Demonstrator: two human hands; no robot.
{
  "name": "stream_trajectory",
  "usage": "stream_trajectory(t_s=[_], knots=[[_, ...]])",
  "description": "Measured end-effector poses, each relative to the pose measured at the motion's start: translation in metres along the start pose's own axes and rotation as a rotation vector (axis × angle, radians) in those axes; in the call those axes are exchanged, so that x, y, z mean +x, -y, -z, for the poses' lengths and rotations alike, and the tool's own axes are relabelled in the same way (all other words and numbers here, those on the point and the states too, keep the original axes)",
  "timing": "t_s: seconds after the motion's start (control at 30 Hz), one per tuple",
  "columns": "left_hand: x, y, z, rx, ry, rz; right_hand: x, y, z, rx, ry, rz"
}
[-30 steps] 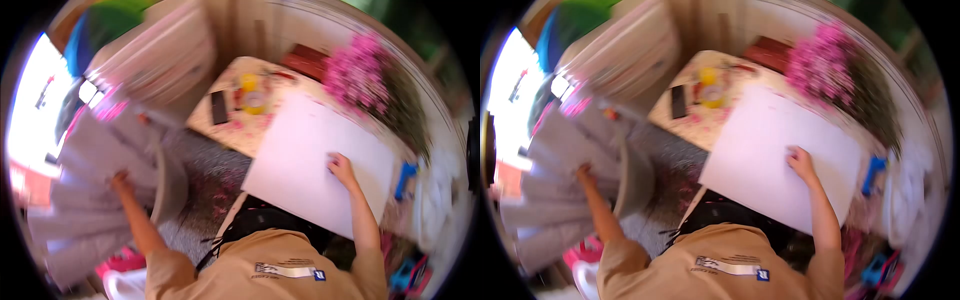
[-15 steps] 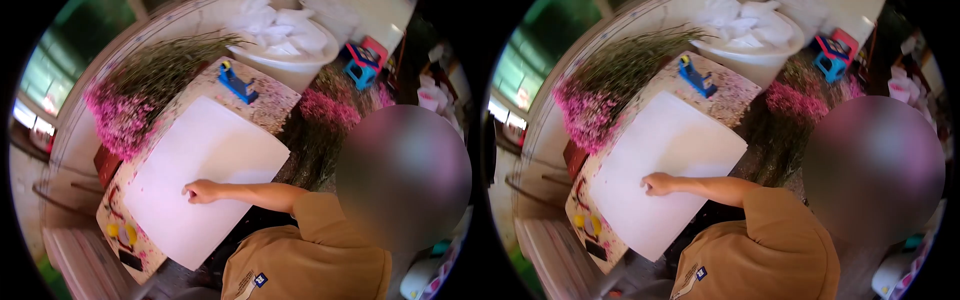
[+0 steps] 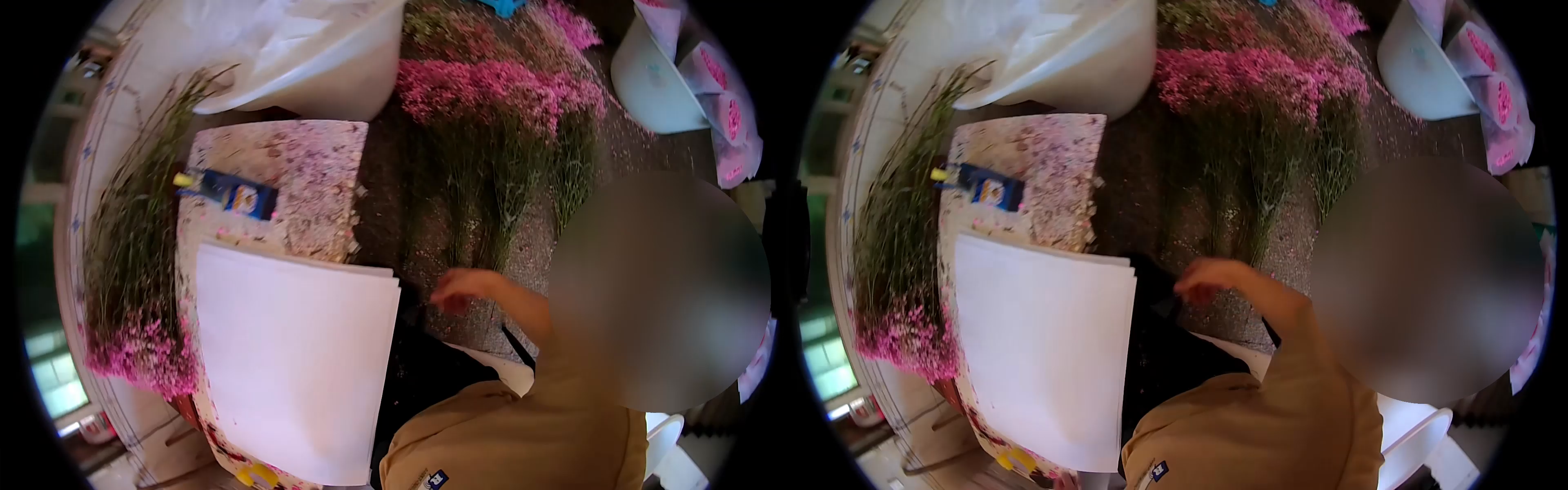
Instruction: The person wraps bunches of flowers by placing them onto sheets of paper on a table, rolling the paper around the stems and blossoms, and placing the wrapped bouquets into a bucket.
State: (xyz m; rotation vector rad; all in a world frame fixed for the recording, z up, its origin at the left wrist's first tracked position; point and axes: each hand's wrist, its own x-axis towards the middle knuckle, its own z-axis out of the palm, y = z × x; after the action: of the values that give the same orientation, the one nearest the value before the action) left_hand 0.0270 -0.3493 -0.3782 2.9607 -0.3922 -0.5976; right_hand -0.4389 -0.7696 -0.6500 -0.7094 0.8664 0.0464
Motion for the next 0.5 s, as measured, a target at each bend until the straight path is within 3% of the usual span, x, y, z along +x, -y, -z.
stream_trajectory(t_s=[0.1,0.17,0.23,0.3,0.37,0.43,0.5], knots=[[0.033,-0.137,-0.047,-0.226,-0.061,-0.382,0.047,-0.091,0.087,0.351,-0.549,0.035],[0.016,-0.235,-0.077,-0.307,-0.077,-0.613,0.064,-0.155,0.145,0.253,-0.795,-0.052],[0.009,-0.292,-0.097,-0.205,-0.045,-0.742,0.118,-0.292,0.228,-0.558,-1.004,-0.04],[0.005,-0.321,-0.116,-0.151,-0.063,-0.767,0.081,-0.249,0.232,-0.126,-1.139,-0.382],[0.009,-0.323,-0.127,-0.344,-0.109,-0.698,0.083,-0.255,0.254,0.005,-1.18,-0.366],[0.012,-0.325,-0.132,-0.315,-0.195,-0.609,0.068,-0.215,0.255,0.325,-1.15,-0.365],[0.012,-0.331,-0.132,-0.268,-0.218,-0.557,0.075,-0.199,0.263,0.395,-1.191,-0.39]])
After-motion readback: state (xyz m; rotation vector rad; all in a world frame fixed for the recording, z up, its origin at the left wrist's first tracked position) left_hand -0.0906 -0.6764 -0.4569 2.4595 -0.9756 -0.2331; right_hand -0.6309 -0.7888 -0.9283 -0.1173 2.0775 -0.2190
